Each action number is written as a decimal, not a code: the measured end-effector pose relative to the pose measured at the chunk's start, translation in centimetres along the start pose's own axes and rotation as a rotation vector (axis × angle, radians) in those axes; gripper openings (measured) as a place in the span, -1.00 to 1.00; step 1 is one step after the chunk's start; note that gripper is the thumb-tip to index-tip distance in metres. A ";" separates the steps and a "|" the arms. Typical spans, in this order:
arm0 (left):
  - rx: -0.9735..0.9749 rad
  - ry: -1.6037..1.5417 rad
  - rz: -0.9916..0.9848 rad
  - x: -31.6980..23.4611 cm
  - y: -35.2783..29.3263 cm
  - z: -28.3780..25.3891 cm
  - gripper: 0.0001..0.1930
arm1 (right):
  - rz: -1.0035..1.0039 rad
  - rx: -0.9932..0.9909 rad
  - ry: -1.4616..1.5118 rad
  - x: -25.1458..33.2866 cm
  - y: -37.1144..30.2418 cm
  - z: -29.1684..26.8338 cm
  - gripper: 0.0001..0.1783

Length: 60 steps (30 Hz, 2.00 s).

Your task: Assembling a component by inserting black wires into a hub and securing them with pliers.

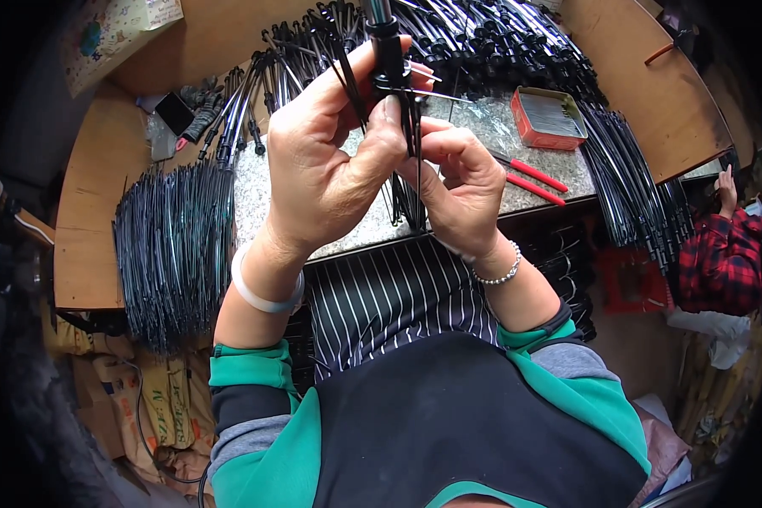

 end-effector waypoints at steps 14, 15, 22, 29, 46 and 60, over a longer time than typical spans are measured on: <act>-0.081 -0.262 0.046 1.4 -0.7 0.6 -0.55 | 0.105 -0.008 0.050 -0.6 -0.3 0.2 -0.84; -0.029 -0.353 -0.019 1.8 -0.7 0.6 -0.50 | 0.144 -0.014 0.032 -0.5 -0.2 0.2 -0.84; -0.116 -0.201 0.053 1.2 -1.1 1.1 -0.41 | 0.073 -0.004 -0.070 0.9 0.1 0.5 -0.83; -0.153 -0.200 0.086 1.0 -0.9 1.0 -0.59 | -0.083 -0.061 -0.146 1.0 -0.7 0.2 -0.77; -0.210 -0.471 -0.010 1.3 -4.5 1.1 -0.71 | 0.443 0.426 -0.038 -3.9 -10.9 -0.1 -0.43; -0.121 -0.060 -0.230 6.4 -10.2 2.6 -0.82 | -0.357 0.438 -0.780 6.4 -3.5 1.7 -0.79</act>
Point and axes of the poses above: each hand's wrist, its own y-axis towards the middle knuckle, its own z-axis out of the palm, x = y × z, the point moved 7 cm from there along y, towards the middle knuckle, and after that the axes turned 11 degrees about -z, right-handed, at the moved point
